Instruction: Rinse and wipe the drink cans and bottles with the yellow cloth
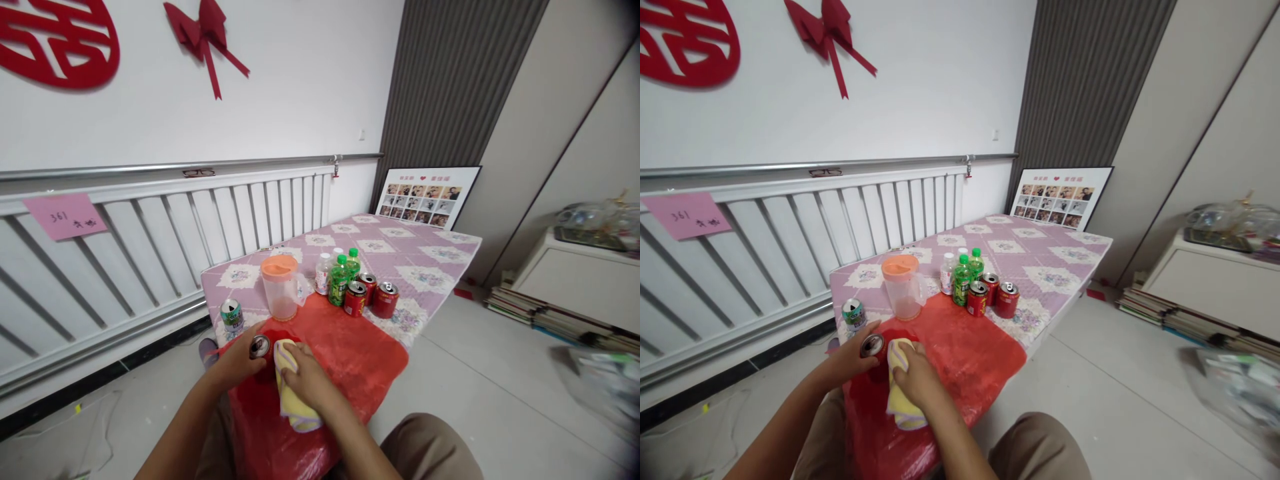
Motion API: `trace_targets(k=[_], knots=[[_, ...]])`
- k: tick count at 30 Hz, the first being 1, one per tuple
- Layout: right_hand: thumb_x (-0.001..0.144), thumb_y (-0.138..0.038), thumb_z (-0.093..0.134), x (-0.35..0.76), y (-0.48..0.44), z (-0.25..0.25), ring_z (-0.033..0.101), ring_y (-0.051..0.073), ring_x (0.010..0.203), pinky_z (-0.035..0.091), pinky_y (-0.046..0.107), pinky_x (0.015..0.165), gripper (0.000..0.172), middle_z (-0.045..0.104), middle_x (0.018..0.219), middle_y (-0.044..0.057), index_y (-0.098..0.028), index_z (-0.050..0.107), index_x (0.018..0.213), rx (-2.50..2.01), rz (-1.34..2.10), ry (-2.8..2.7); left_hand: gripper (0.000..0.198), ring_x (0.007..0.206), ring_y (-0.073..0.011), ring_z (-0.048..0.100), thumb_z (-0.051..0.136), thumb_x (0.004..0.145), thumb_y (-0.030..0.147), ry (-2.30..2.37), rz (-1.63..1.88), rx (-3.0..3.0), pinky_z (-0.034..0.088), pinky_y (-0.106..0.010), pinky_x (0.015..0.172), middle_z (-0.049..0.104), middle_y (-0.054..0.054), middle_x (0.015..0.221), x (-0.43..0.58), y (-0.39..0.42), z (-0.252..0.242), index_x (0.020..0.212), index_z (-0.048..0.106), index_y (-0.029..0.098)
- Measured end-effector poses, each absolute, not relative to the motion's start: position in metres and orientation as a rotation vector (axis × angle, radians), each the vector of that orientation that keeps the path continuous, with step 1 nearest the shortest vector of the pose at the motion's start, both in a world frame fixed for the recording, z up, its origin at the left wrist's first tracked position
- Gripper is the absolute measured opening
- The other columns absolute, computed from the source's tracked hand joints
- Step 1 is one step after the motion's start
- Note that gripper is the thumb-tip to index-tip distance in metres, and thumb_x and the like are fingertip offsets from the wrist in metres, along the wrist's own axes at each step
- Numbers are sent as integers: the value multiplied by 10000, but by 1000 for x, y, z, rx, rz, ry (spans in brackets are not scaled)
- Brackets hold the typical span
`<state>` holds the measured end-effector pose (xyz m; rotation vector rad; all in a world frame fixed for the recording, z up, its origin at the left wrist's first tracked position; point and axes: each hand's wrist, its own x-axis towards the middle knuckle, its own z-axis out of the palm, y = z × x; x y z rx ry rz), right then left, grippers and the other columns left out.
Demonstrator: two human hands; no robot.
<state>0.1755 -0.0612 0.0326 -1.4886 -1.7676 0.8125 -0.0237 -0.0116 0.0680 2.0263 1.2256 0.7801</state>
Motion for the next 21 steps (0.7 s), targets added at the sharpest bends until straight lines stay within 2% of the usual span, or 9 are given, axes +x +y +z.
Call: trace_targets(k=[5,10,16,21], knots=[[791,-211,535,175,-52,44,417,215,1329,287,319,1127,607,455,1421,139,-137,480,1391,-1460,775,-1749,692,1273,-321,483,686,672,275,1527,963,2079,356,-498,1104,551,-146,1314,-17,-15,49,1321,479,152],[775,-216,560,170,-51,39,448,229,1304,322,334,1106,614,488,1391,134,-164,496,1383,-1466,816,-1774,608,1270,-285,498,618,697,196,1520,918,2087,349,-465,1112,573,-134,1301,-17,-16,45,1290,493,153],[725,-185,578,173,-56,25,564,267,1170,406,383,1022,616,580,1266,156,-142,546,1339,-1510,899,-1808,699,1344,-252,443,578,668,112,1339,857,2005,301,-422,1156,502,-125,1423,-25,-14,55,1353,447,172],[749,-200,571,174,-50,38,518,237,1227,363,349,1065,601,546,1321,133,-165,534,1348,-1467,865,-1796,732,1365,-267,420,579,646,107,1308,778,1956,276,-431,1172,471,-130,1460,-28,-13,62,1363,444,158]])
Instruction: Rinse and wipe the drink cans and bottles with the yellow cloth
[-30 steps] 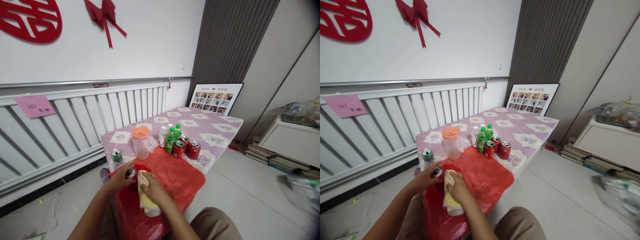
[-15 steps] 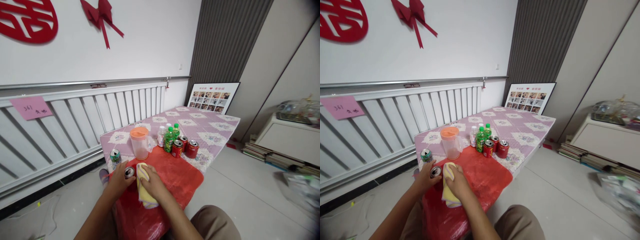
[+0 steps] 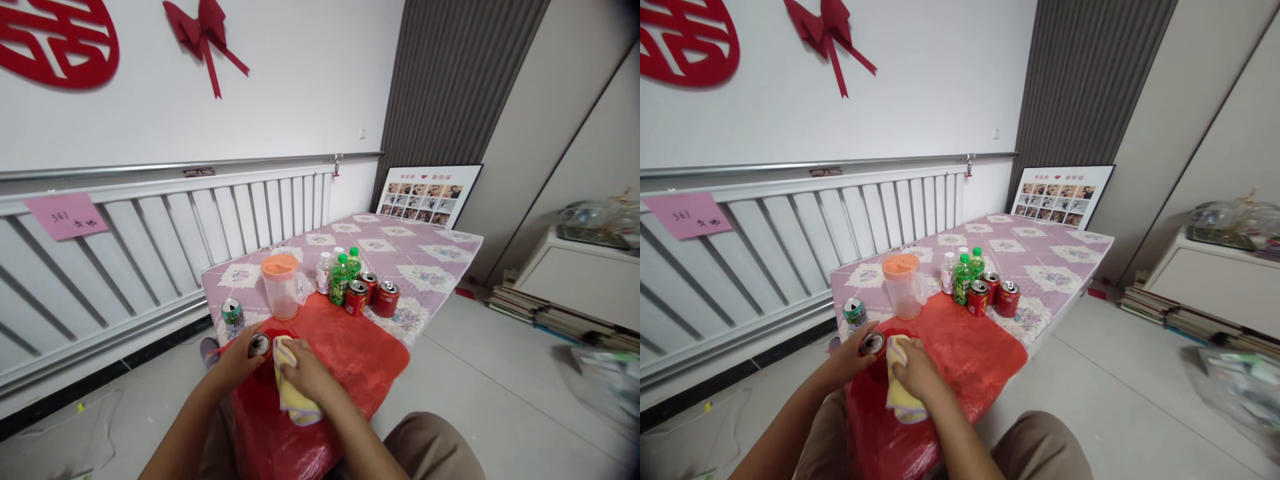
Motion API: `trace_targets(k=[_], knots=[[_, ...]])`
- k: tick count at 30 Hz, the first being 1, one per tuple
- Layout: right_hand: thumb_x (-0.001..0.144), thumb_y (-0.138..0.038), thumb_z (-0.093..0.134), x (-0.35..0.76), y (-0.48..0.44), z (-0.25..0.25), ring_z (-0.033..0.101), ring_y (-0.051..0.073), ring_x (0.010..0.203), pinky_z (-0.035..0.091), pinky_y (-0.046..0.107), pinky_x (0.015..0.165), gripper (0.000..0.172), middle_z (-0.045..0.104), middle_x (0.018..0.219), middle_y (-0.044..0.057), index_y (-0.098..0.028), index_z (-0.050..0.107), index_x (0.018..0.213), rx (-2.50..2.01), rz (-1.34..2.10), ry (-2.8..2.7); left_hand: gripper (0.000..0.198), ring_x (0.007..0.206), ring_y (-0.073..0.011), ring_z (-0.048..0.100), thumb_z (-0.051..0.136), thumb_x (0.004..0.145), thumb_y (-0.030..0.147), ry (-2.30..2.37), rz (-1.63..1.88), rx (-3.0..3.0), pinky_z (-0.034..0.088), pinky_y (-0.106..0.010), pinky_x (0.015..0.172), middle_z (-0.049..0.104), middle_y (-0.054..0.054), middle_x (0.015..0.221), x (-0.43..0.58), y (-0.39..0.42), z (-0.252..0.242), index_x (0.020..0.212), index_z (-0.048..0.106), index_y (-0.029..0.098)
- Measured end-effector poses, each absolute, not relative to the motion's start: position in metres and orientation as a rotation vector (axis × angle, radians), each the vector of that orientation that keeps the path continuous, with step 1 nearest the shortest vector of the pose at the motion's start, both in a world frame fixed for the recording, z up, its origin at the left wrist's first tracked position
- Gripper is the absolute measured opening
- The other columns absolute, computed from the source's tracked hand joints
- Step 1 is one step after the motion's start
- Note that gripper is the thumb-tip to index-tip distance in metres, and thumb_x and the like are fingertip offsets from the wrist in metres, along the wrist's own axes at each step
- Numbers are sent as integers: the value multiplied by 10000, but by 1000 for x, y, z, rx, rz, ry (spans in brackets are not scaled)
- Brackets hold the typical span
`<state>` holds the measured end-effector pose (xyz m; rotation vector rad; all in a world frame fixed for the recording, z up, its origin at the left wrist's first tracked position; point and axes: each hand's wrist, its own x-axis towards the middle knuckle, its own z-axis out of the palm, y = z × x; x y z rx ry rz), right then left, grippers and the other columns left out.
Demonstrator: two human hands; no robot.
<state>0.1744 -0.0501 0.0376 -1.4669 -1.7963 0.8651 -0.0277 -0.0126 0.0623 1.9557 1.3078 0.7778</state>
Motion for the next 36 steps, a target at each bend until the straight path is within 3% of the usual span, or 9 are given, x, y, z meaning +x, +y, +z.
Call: trace_targets(k=[5,15,23,30,36], knots=[[793,-228,534,170,-42,50,445,202,1301,294,306,1118,610,487,1397,118,-162,476,1397,-1439,828,-1766,726,1361,-259,428,570,643,100,1291,780,1971,292,-420,1167,482,-121,1453,-28,-11,61,1357,453,162],[740,-205,575,173,-54,22,562,249,1175,402,347,1030,628,567,1297,154,-132,522,1361,-1525,934,-1785,746,1353,-249,445,531,643,72,1241,696,2043,305,-398,1163,511,-91,1438,-30,-14,74,1377,447,176],[739,-195,574,173,-54,29,540,240,1203,377,349,1058,605,568,1292,139,-148,541,1341,-1501,905,-1766,634,1272,-303,498,634,747,288,1607,870,2114,399,-456,1072,549,-171,1310,-15,-19,48,1336,465,124],[791,-226,540,169,-45,47,417,210,1329,283,327,1130,609,472,1418,118,-166,477,1394,-1438,831,-1736,685,1347,-250,436,600,691,132,1420,855,2066,317,-421,1146,529,-103,1385,-21,-16,48,1355,449,203],[751,-191,564,168,-49,33,521,246,1227,358,364,1075,595,567,1300,143,-140,537,1343,-1498,900,-1744,743,1370,-260,414,591,655,103,1333,808,1981,285,-433,1165,469,-120,1458,-26,-15,57,1376,432,184]])
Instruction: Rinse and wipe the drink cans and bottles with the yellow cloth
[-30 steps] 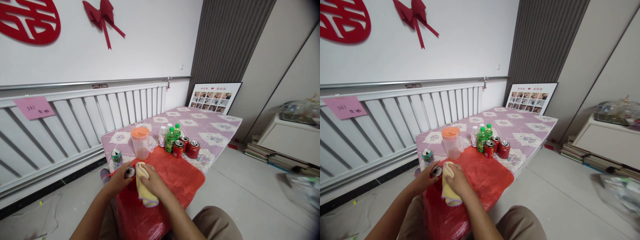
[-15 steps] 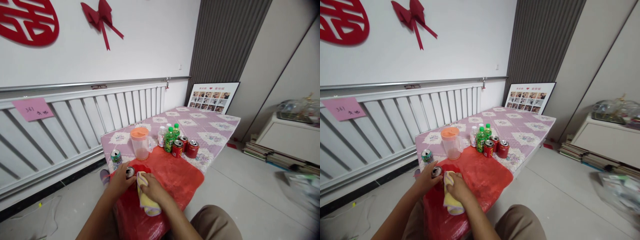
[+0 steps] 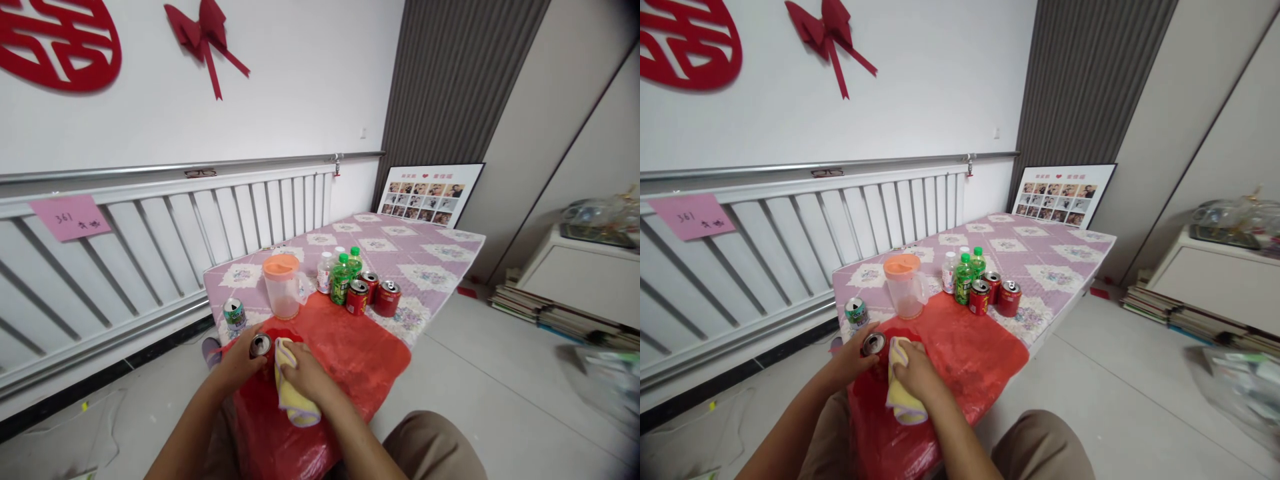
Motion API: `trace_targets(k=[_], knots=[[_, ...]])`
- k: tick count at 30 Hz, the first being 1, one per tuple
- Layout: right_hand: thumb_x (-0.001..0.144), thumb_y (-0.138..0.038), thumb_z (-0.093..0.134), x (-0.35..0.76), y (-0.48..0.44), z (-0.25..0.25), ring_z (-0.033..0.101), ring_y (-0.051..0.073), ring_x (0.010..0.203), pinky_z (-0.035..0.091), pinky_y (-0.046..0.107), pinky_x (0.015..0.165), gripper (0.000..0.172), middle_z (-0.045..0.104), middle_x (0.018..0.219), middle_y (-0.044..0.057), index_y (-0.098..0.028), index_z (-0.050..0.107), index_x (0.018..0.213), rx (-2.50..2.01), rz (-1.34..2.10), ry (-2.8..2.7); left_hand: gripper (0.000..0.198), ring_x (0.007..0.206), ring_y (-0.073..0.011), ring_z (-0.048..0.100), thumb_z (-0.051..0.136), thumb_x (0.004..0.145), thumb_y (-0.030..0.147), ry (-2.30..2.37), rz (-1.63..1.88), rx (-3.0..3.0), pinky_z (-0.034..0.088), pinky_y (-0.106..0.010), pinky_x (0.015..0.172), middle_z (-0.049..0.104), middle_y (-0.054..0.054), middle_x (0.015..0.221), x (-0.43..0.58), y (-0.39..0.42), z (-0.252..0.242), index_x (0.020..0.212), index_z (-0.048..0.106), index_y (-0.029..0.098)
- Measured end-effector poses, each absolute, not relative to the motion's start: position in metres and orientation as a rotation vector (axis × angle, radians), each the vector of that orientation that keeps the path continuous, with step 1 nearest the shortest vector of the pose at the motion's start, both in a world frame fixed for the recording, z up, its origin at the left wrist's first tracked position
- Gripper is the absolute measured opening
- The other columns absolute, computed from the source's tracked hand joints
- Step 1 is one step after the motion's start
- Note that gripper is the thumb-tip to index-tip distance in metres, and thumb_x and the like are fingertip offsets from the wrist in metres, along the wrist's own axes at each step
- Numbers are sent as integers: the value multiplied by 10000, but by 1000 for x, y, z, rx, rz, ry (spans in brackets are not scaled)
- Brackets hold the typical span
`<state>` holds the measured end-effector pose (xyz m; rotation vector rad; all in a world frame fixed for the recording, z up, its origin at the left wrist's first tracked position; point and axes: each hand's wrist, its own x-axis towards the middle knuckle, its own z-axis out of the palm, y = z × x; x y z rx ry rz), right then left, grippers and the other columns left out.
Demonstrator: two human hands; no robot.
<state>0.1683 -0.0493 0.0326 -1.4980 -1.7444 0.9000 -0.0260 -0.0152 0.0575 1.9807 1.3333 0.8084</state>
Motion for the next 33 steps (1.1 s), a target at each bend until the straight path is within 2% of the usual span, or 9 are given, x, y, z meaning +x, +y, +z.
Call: trace_targets(k=[3,12,19,22,25,27,30,33], knots=[[733,-177,582,170,-52,30,543,250,1201,377,373,1058,590,587,1277,137,-149,558,1322,-1503,923,-1751,744,1362,-265,425,594,651,106,1318,801,1965,292,-432,1160,483,-123,1447,-27,-15,59,1375,437,175],[797,-226,539,167,-42,54,444,206,1307,300,330,1120,596,498,1399,111,-176,483,1388,-1437,840,-1718,754,1370,-236,416,575,638,79,1290,790,1970,274,-411,1173,478,-115,1456,-28,-13,56,1374,440,174],[742,-188,583,169,-50,36,556,241,1184,397,358,1029,584,592,1275,120,-184,554,1325,-1548,932,-1766,795,1360,-257,432,569,612,61,1256,715,1959,275,-435,1172,493,-91,1453,-31,-15,68,1384,439,199],[749,-200,579,172,-54,32,549,244,1195,390,349,1035,586,585,1288,136,-157,550,1333,-1563,940,-1783,795,1358,-261,434,557,614,61,1239,681,1986,275,-426,1173,497,-102,1450,-32,-14,74,1391,433,176],[750,-208,578,173,-54,31,535,244,1215,371,346,1054,610,570,1311,139,-150,528,1356,-1567,932,-1786,800,1361,-253,430,564,617,61,1232,680,2013,281,-410,1171,494,-85,1453,-30,-14,74,1393,432,205],[748,-212,579,173,-54,30,540,243,1210,378,347,1047,616,571,1311,136,-157,525,1359,-1567,932,-1782,769,1360,-264,425,599,640,100,1269,710,2049,290,-414,1165,495,-91,1446,-26,-14,71,1384,439,209],[746,-211,579,173,-53,29,545,242,1204,389,345,1037,611,571,1310,135,-157,530,1353,-1558,933,-1776,715,1322,-308,448,670,691,240,1453,797,2104,329,-445,1130,517,-154,1383,-19,-17,61,1362,445,141],[751,-208,578,173,-54,29,559,236,1186,396,341,1032,596,581,1291,134,-151,539,1343,-1538,930,-1772,659,1262,-311,496,669,732,304,1620,821,2116,379,-452,1079,566,-162,1285,-13,-20,52,1328,460,117]])
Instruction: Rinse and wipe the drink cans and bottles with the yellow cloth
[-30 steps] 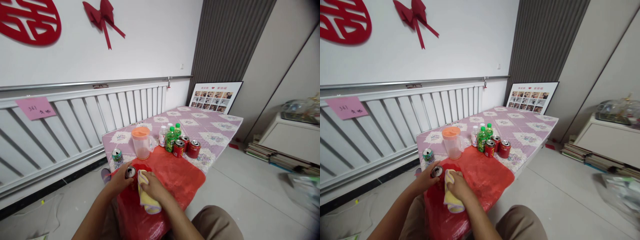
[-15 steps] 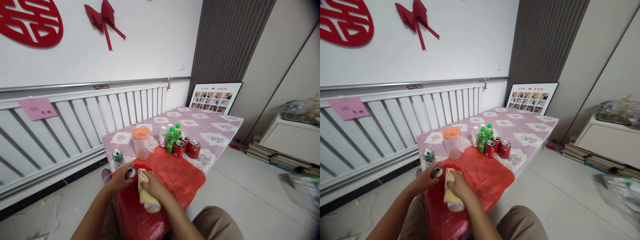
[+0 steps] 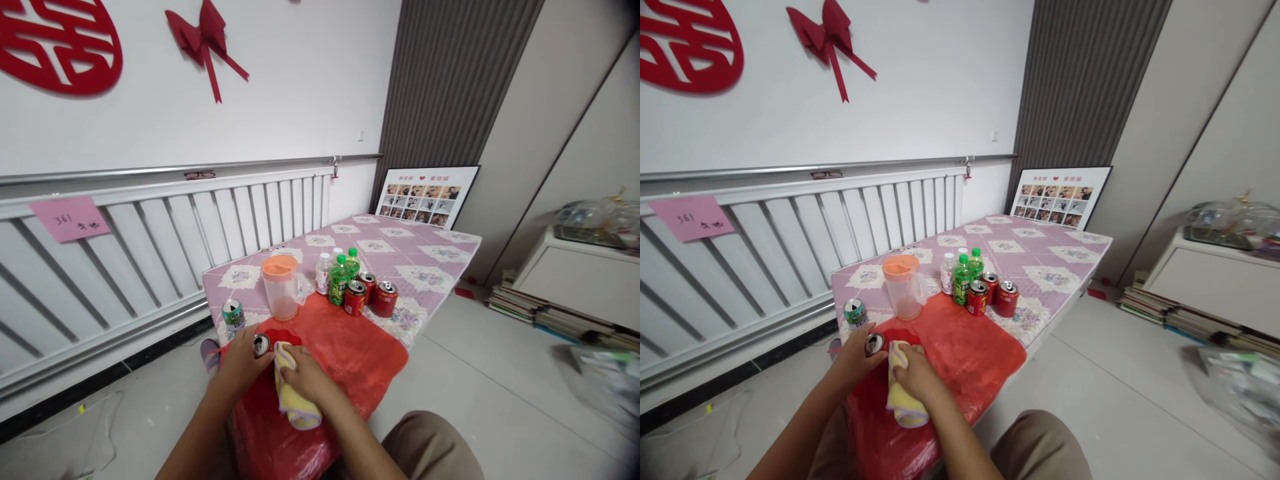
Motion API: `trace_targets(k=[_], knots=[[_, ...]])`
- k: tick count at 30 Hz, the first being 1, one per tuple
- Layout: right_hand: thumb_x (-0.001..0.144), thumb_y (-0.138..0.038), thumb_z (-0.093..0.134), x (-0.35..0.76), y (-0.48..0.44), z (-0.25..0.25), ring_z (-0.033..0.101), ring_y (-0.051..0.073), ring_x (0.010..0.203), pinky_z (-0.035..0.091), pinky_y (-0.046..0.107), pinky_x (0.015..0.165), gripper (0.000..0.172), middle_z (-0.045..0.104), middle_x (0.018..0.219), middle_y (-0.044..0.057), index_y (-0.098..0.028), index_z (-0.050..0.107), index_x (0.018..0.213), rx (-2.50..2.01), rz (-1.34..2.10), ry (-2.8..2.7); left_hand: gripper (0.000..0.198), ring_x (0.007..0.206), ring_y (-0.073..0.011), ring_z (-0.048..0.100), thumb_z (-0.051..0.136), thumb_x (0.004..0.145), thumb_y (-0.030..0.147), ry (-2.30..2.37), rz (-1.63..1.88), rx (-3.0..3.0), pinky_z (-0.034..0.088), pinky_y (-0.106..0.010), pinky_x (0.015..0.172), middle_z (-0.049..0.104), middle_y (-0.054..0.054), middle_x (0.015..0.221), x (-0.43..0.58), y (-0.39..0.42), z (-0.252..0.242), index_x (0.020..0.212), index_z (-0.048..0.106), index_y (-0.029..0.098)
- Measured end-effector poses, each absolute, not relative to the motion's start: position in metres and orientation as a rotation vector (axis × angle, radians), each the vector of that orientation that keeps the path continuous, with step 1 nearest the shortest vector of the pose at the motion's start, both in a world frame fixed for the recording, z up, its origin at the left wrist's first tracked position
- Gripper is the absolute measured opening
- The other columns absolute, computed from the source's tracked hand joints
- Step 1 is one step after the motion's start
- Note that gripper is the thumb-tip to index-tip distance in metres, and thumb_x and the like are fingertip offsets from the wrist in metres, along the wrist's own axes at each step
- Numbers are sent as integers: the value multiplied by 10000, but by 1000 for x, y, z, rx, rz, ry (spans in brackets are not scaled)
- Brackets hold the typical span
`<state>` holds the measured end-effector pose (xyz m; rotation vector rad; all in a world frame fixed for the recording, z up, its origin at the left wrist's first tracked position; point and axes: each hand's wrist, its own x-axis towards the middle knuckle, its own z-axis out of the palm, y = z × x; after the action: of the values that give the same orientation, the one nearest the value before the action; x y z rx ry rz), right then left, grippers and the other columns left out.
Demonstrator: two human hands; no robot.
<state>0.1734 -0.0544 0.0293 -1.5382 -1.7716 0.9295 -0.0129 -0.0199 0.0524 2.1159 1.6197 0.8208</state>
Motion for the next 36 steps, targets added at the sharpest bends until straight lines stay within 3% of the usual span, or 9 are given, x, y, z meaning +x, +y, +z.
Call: trace_targets(k=[3,11,16,22,36], knots=[[756,-200,577,174,-54,33,551,235,1198,385,354,1048,584,580,1296,131,-163,542,1338,-1513,907,-1759,611,1265,-283,503,654,729,224,1590,823,2092,374,-433,1086,579,-128,1290,-12,-20,50,1310,478,159],[786,-228,557,172,-43,40,471,219,1284,326,346,1100,593,522,1376,110,-197,503,1376,-1457,831,-1753,723,1348,-248,443,617,672,106,1319,804,1981,317,-411,1154,508,-71,1433,-19,-15,59,1364,448,225],[752,-195,561,171,-45,33,559,251,1168,401,354,1024,575,597,1250,141,-146,560,1325,-1531,883,-1805,743,1346,-248,444,597,662,97,1306,780,1982,310,-414,1159,494,-98,1441,-19,-15,59,1380,428,190],[756,-204,558,172,-48,29,596,227,1085,432,322,948,529,615,1191,106,-190,588,1284,-1573,874,-1864,762,1337,-245,455,594,664,100,1267,744,1975,305,-410,1159,495,-117,1439,-21,-14,64,1398,408,176],[769,-214,535,165,-79,60,630,232,955,429,317,791,459,554,1210,93,-259,590,1222,-1713,709,-2048,770,1351,-270,433,613,661,116,1221,631,2039,285,-418,1166,474,-116,1463,-27,-5,69,1399,402,179]])
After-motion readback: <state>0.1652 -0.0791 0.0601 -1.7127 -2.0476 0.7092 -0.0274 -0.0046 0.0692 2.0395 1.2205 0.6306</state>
